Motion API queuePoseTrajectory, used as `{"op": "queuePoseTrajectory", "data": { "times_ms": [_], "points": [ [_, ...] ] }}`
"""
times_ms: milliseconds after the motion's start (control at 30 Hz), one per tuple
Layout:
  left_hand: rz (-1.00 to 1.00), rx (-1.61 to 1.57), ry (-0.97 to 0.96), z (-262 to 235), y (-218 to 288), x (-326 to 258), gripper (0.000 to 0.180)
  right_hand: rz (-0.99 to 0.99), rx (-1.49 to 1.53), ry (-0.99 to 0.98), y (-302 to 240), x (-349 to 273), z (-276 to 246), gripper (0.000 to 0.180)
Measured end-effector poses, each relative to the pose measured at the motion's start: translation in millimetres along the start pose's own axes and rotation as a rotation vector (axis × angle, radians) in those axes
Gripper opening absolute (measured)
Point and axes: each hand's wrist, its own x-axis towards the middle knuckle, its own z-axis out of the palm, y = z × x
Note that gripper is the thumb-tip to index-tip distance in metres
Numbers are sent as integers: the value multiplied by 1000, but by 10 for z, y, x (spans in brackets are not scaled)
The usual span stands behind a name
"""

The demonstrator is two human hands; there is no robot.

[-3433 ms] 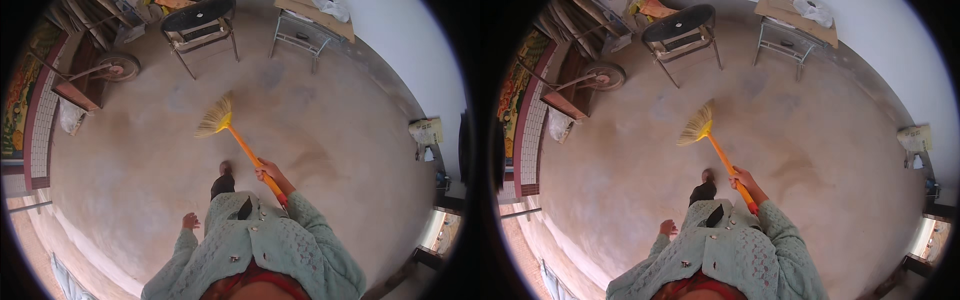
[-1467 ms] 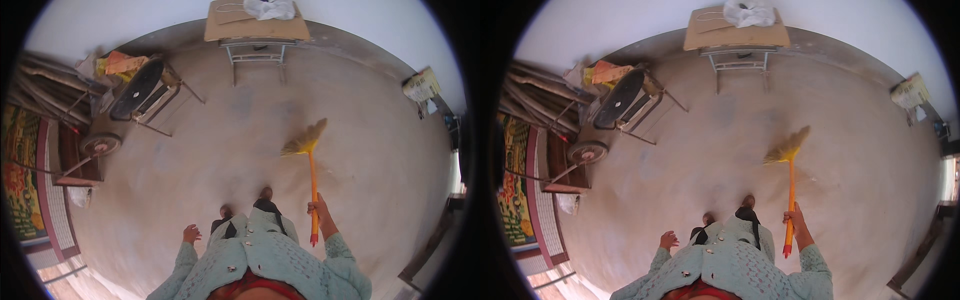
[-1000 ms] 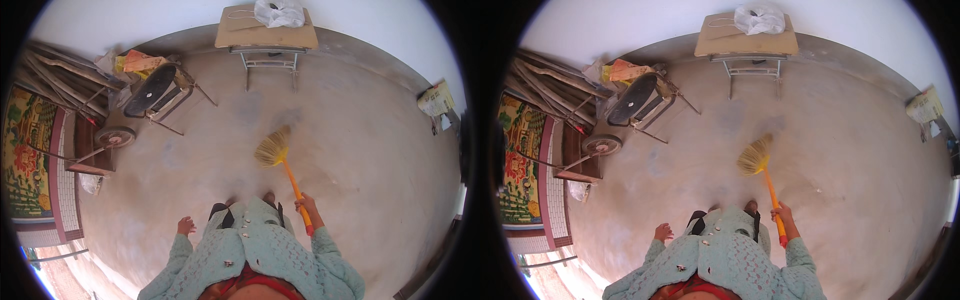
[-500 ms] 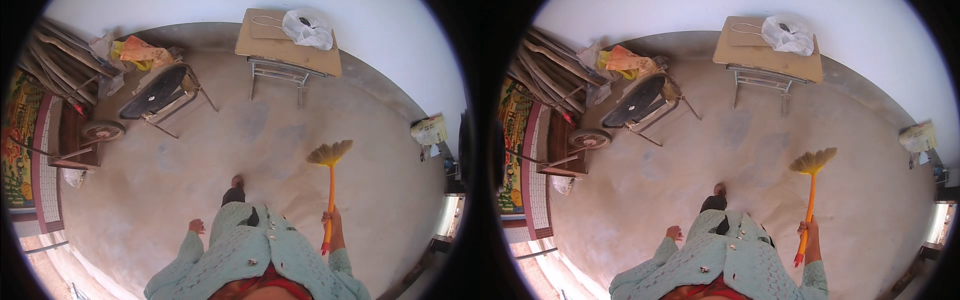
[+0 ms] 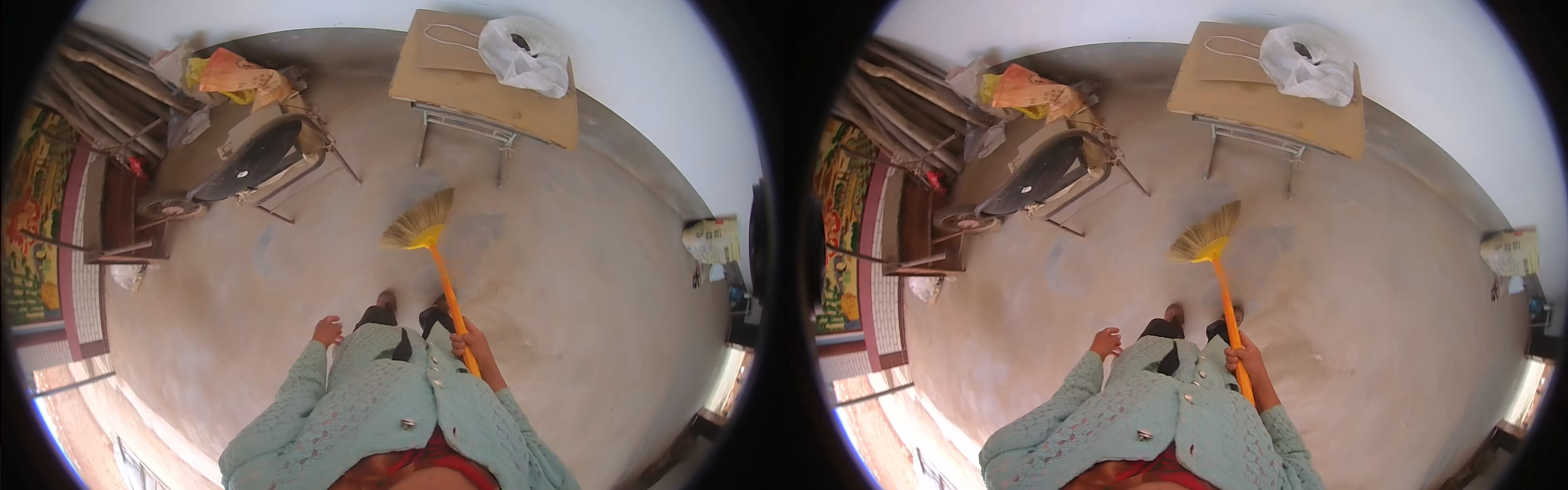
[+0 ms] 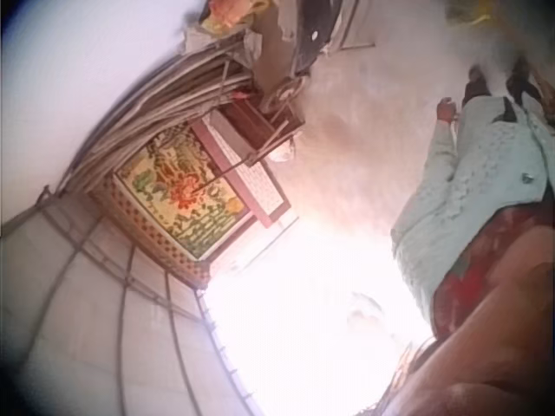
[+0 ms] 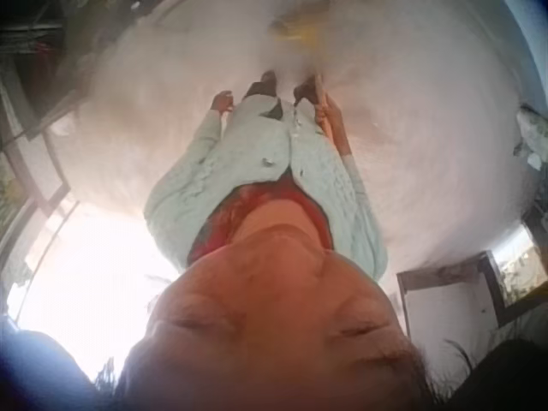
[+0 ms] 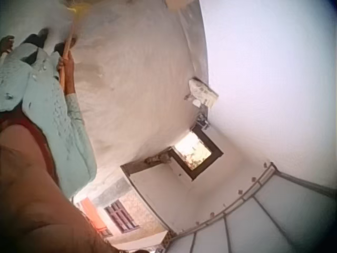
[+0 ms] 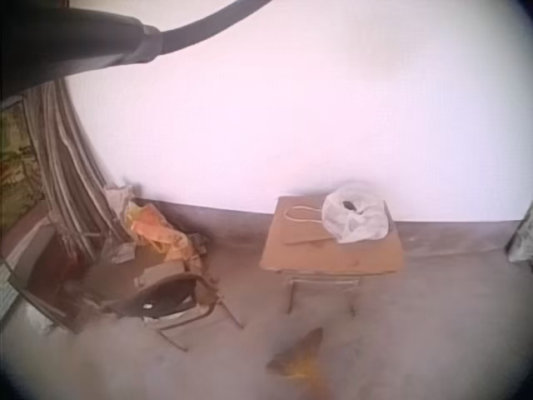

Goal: The person sweeps a concrete floor with a yellow broom, moving around a chair and other items to clean the area. The person sweeps debris toward the center of the room and then toward an exit.

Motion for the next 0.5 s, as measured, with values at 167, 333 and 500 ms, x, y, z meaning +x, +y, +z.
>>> {"op": "queuePoseTrajectory", "data": {
  "times_ms": [167,333,500],
  "points": [
    [-46,-87,208,-219,70,-477,37,-2,-631,30,-436,28,187,71],
    [-27,-189,350,-134,24,-655,33,-52,-1029,-6,-759,-66,139,73],
    [273,-73,505,-124,288,-667,28,-55,-1112,5,-1057,-58,419,73]
  ]
}}
